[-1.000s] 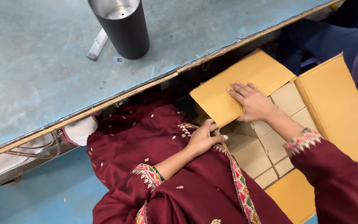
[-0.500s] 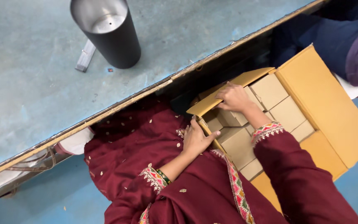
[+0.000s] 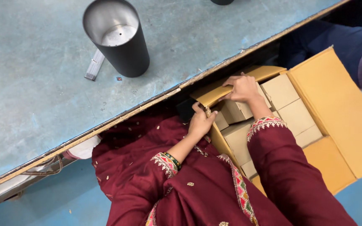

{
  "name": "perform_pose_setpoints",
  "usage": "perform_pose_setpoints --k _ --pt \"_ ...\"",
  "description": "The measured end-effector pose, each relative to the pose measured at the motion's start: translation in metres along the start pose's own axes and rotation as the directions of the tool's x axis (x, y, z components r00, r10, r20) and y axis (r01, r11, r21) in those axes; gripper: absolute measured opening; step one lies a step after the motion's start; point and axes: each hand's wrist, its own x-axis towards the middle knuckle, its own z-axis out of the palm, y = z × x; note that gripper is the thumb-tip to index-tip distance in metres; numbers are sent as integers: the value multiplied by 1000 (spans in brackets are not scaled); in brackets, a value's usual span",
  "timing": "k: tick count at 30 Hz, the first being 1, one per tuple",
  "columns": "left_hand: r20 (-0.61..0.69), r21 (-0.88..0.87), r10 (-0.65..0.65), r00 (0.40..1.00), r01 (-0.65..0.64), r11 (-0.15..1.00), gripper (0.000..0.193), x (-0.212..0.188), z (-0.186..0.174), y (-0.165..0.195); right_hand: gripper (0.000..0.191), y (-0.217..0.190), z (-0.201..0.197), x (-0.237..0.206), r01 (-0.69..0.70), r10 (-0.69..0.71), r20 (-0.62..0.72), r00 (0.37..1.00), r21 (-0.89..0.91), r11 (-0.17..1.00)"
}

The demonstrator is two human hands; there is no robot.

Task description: The person opens a sealed cardboard box using scissors, then removes small inner boxes and places black cylindrical objects into them. The person closes the inner boxes and arranges them inside the larger box.

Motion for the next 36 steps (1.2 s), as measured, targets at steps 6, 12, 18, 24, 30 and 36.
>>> perform_pose_setpoints --k 6,12,18,24,30,36 --pt "-82 -25 30 996 -32 999 89 -18 -14 0 48 -14 -10 -22 -77 87 167 982 -66 995" --pt "30 424 116 993 -118 898 49 -19 -23 4 49 -24 -18 -32 -97 112 255 960 -72 993" --pt "46 543 238 970 -224 809 35 -38 -26 -1 51 -35 -16 -53 5 -3 81 997 -26 1000" --pt "20 518 171 985 -157 841 40 -57 -32 3 51 -42 4 -67 -40 39 16 999 76 996" --pt "45 392 110 993 -118 912 79 -65 -46 8 106 -34 31 -127 -421 434 -211 876 107 901" --pt "-112 -23 370 922 -374 927 57 -103 -55 -51 134 -26 56 -138 -548 556 120 822 -98 831"
